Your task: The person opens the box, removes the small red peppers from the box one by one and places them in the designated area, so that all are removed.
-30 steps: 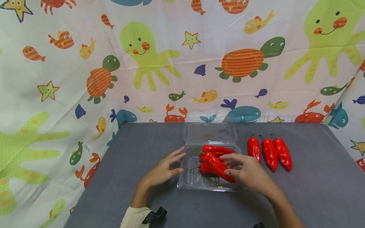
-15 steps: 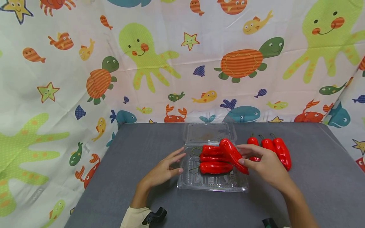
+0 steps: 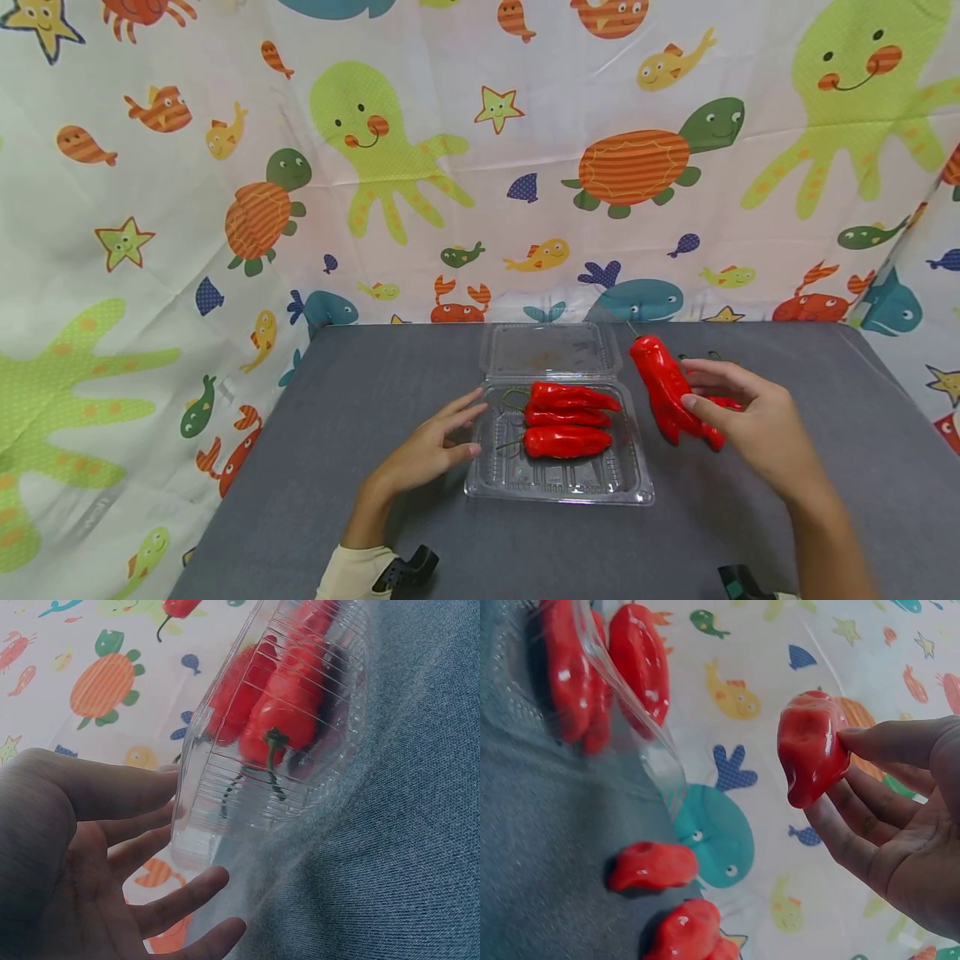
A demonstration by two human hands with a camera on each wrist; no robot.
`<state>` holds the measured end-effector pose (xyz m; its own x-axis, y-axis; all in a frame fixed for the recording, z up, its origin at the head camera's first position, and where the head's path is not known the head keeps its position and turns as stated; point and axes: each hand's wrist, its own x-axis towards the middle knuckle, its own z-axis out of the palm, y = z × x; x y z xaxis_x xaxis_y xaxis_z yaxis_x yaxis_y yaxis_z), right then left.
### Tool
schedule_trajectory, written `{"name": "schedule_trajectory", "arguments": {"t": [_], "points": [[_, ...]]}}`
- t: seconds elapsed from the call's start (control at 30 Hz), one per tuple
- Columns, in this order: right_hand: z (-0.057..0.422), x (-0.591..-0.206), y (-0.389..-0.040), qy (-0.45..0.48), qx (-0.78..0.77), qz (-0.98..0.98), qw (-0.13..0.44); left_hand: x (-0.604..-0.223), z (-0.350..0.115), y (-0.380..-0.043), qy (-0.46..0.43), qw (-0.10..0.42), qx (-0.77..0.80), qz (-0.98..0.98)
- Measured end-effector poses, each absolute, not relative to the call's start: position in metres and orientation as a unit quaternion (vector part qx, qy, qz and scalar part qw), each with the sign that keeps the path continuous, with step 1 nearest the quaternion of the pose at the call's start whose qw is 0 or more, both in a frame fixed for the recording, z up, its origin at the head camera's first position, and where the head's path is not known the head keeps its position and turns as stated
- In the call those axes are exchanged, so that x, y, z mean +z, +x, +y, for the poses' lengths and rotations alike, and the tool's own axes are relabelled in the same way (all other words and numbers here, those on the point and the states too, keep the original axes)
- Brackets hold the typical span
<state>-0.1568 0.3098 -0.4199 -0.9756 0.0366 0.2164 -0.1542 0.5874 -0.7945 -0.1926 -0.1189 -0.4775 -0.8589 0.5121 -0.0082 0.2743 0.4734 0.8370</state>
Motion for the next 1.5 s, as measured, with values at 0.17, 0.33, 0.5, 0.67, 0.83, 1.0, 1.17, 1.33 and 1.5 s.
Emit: {"name": "schedule_trajectory", "arguments": {"t": [0.17, 0.33, 0.5, 0.67, 0.83, 1.0, 1.17, 1.33, 1.5], "points": [[0.320, -0.418, -0.156, 0.025, 0.459, -0.879, 0.130, -0.478, -0.120, -0.193, 0.232, 0.129, 0.456, 0.849], [0.329, -0.420, -0.156, 0.006, 0.453, -0.877, 0.160, -0.478, -0.121, -0.193, 0.235, 0.126, 0.458, 0.848], [0.337, -0.424, -0.156, -0.023, 0.441, -0.880, 0.173, -0.478, -0.121, -0.194, 0.238, 0.126, 0.457, 0.848], [0.346, -0.428, -0.156, -0.040, 0.440, -0.877, 0.189, -0.478, -0.122, -0.194, 0.236, 0.127, 0.455, 0.849], [0.356, -0.434, -0.157, -0.085, 0.439, -0.872, 0.201, -0.478, -0.122, -0.193, 0.236, 0.129, 0.454, 0.849], [0.366, -0.441, -0.160, -0.128, 0.444, -0.866, 0.190, -0.478, -0.121, -0.193, 0.236, 0.130, 0.456, 0.848], [0.374, -0.447, -0.162, -0.157, 0.446, -0.863, 0.176, -0.479, -0.120, -0.194, 0.234, 0.132, 0.457, 0.848], [0.381, -0.452, -0.165, -0.183, 0.439, -0.863, 0.173, -0.479, -0.120, -0.193, 0.229, 0.134, 0.458, 0.848], [0.388, -0.458, -0.167, -0.210, 0.437, -0.858, 0.170, -0.478, -0.120, -0.193, 0.228, 0.135, 0.460, 0.847]]}}
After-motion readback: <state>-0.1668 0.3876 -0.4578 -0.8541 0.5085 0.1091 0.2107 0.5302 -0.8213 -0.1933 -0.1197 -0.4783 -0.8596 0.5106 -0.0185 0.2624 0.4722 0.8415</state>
